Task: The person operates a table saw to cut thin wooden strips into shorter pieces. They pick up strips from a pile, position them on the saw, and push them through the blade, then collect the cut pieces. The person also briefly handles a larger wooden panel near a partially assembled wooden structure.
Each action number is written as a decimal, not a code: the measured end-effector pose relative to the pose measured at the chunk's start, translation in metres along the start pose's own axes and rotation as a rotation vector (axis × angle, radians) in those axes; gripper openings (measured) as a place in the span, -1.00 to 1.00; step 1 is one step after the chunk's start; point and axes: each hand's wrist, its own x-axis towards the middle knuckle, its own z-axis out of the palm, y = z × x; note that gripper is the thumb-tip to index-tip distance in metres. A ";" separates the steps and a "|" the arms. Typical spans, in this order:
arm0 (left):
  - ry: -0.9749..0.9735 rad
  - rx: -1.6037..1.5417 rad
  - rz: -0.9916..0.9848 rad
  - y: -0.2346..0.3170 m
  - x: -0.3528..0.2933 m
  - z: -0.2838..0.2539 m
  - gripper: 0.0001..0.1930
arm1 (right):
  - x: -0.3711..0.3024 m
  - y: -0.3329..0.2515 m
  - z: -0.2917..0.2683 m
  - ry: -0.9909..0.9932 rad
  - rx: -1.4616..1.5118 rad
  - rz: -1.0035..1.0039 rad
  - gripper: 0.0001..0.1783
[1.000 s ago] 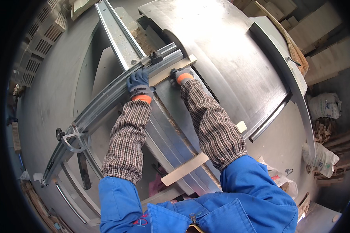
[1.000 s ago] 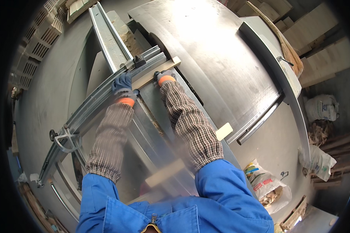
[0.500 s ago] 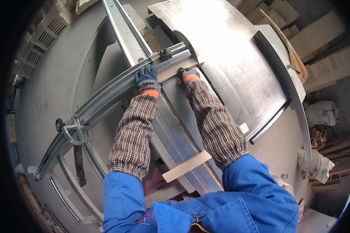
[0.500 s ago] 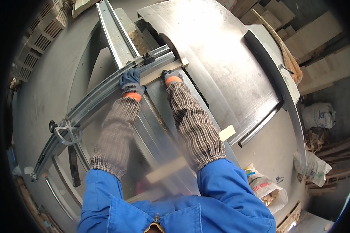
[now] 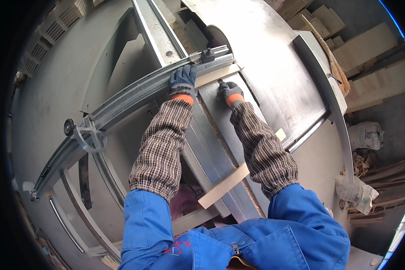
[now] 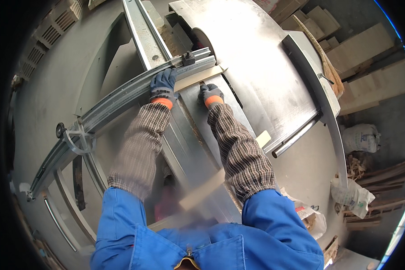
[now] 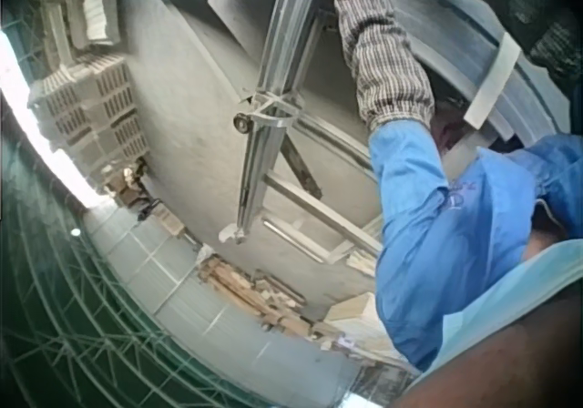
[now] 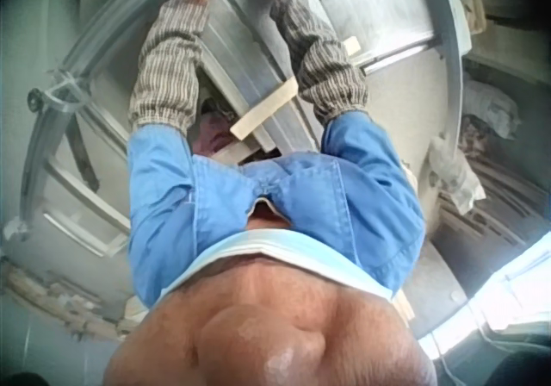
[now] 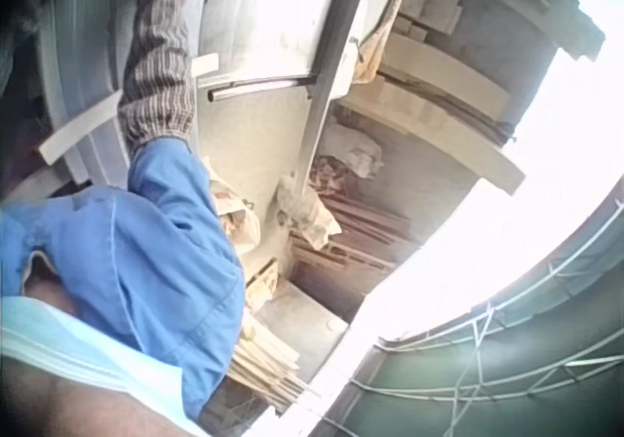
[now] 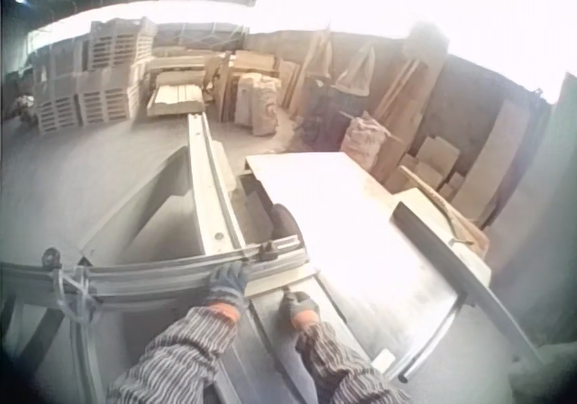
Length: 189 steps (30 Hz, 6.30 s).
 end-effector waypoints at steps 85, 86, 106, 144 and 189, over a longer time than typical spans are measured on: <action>-0.079 -0.143 0.115 0.110 0.046 -0.021 -0.76 | 0.003 -0.080 -0.239 0.027 -0.982 -0.900 -0.35; -0.079 -0.187 0.050 0.112 0.044 -0.011 -0.72 | 0.033 -0.081 -0.232 0.046 -1.096 -0.906 -0.32; -0.359 0.163 -0.007 0.137 0.082 -0.048 -0.11 | 0.103 -0.125 -0.190 -0.126 -1.362 -0.654 -0.41; -0.268 0.148 0.033 0.134 0.086 -0.021 -0.13 | 0.124 -0.113 -0.203 -0.127 -1.156 -0.777 -0.41; -0.023 0.251 -0.030 0.143 0.082 -0.010 -0.34 | 0.122 -0.128 -0.193 -0.146 -1.376 -0.735 -0.47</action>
